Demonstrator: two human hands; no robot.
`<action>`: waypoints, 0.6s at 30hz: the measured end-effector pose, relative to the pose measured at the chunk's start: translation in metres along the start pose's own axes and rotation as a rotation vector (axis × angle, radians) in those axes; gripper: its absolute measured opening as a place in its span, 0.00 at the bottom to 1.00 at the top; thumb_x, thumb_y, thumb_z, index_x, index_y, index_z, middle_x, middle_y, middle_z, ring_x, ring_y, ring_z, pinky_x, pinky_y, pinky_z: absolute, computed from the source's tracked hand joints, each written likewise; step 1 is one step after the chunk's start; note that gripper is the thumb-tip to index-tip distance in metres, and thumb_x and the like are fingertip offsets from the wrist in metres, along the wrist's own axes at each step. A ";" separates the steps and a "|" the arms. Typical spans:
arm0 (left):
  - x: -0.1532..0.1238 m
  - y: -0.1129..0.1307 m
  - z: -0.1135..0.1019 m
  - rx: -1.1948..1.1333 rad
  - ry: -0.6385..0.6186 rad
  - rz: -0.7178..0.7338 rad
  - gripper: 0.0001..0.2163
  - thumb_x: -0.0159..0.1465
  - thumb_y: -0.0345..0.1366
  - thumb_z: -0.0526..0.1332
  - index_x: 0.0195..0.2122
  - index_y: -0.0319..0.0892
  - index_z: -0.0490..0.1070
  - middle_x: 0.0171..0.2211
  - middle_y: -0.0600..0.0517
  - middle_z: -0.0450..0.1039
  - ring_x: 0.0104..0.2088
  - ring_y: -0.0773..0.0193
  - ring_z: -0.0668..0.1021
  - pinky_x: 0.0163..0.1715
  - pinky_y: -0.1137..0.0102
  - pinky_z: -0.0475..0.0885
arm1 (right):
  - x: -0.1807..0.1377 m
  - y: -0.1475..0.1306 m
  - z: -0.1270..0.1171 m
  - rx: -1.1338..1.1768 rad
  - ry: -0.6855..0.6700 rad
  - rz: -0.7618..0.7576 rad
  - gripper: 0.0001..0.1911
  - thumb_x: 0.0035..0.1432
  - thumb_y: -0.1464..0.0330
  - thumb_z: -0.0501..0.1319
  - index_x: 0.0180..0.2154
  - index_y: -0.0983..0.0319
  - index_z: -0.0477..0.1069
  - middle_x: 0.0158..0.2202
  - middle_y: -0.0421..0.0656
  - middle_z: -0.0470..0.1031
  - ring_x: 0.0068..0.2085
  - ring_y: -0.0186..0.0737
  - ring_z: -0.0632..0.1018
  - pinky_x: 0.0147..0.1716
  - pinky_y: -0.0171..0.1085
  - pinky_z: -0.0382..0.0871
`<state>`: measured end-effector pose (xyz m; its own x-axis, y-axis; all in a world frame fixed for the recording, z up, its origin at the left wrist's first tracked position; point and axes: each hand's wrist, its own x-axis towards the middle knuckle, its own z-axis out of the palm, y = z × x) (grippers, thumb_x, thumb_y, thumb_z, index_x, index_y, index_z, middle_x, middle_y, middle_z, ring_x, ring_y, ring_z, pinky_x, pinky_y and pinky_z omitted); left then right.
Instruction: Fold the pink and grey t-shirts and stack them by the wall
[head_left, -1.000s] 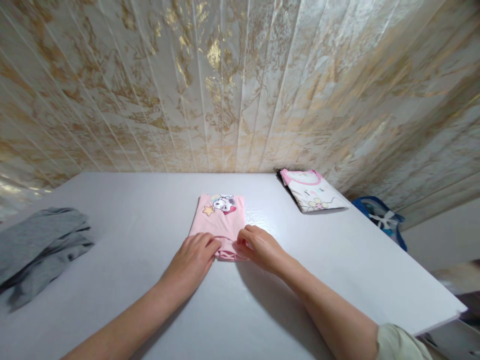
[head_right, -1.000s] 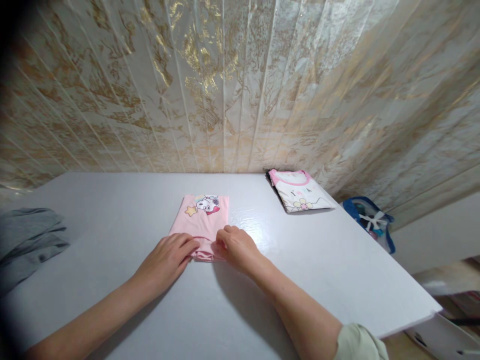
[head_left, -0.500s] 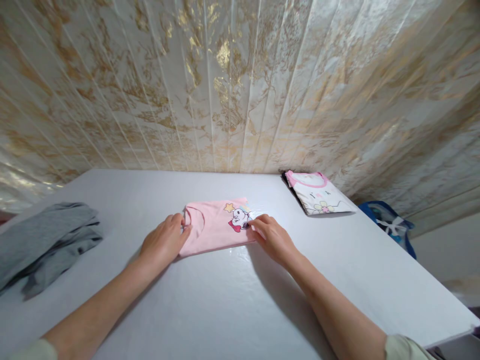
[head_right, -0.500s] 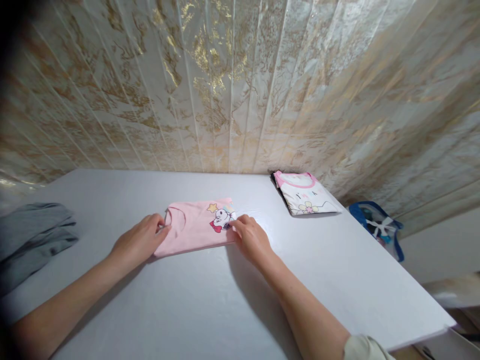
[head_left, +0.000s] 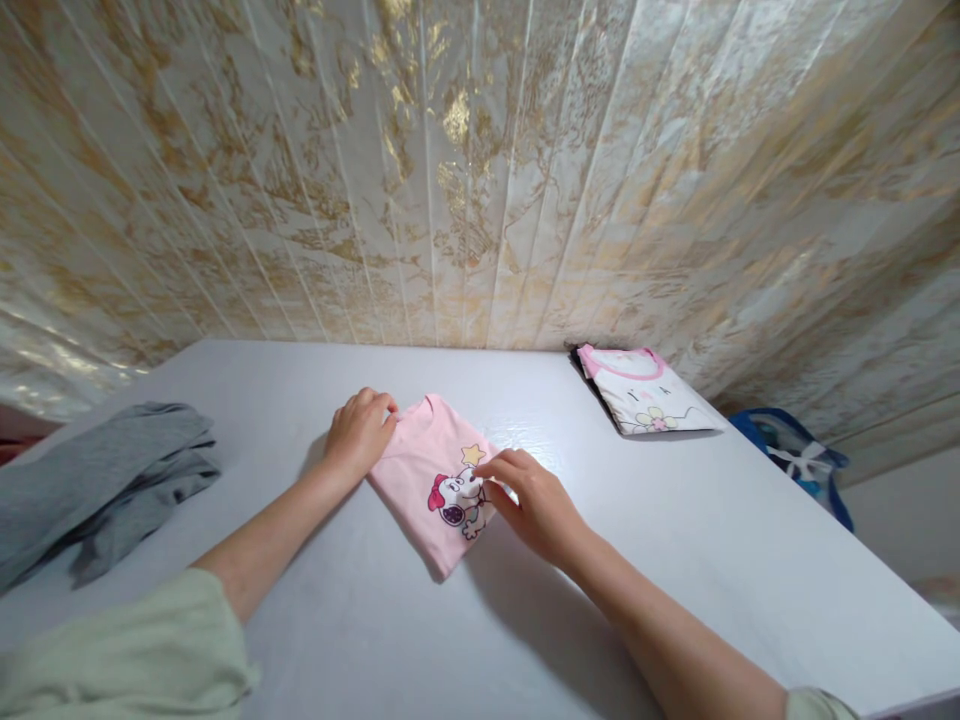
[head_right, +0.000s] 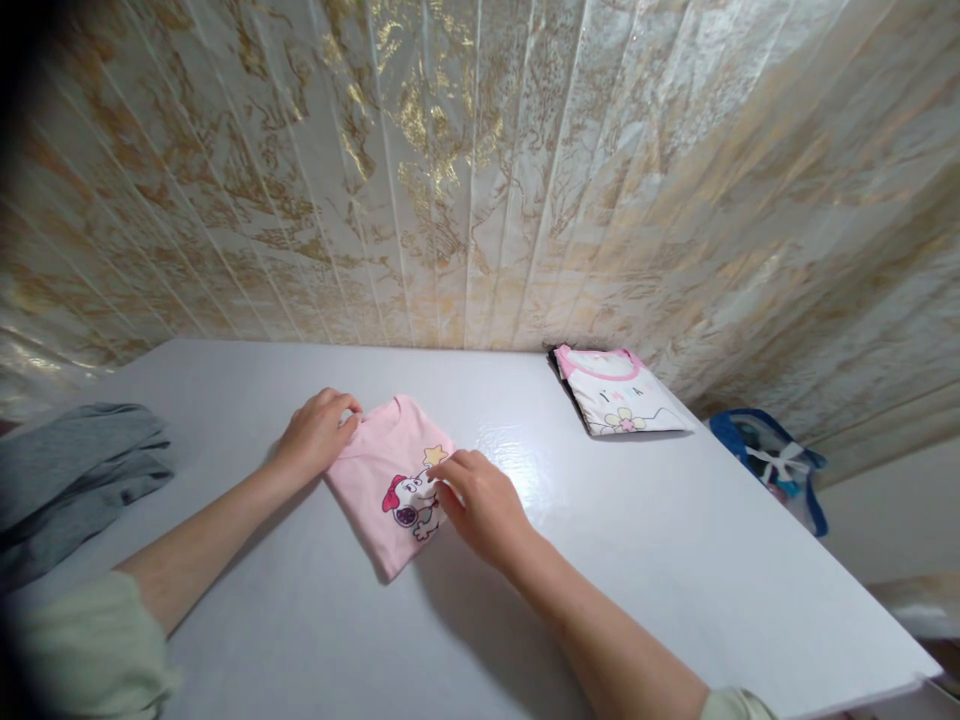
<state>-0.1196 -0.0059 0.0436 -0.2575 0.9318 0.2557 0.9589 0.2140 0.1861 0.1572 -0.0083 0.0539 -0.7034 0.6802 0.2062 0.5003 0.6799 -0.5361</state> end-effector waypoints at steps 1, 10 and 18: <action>0.001 0.002 0.001 -0.012 -0.018 0.031 0.09 0.64 0.36 0.52 0.37 0.44 0.72 0.42 0.46 0.71 0.46 0.54 0.74 0.46 0.62 0.69 | 0.002 0.006 0.002 -0.071 0.056 0.028 0.13 0.64 0.71 0.56 0.48 0.57 0.73 0.47 0.46 0.73 0.46 0.40 0.74 0.45 0.39 0.68; 0.018 0.005 0.020 -0.161 -0.099 -0.092 0.04 0.59 0.34 0.57 0.28 0.44 0.68 0.36 0.50 0.71 0.37 0.61 0.76 0.40 0.69 0.70 | 0.008 0.025 0.012 -0.182 0.073 0.189 0.14 0.67 0.64 0.53 0.49 0.54 0.74 0.50 0.46 0.69 0.43 0.38 0.74 0.43 0.37 0.68; 0.023 -0.003 0.027 -0.200 -0.037 -0.051 0.04 0.59 0.29 0.53 0.29 0.44 0.64 0.33 0.49 0.71 0.34 0.60 0.74 0.36 0.68 0.68 | 0.011 0.030 0.012 -0.207 0.030 0.185 0.12 0.65 0.70 0.55 0.44 0.55 0.76 0.45 0.45 0.71 0.46 0.40 0.72 0.45 0.36 0.64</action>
<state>-0.1253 0.0228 0.0231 -0.2975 0.9321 0.2068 0.9009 0.2024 0.3838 0.1585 0.0165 0.0303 -0.5766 0.8039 0.1457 0.7139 0.5825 -0.3886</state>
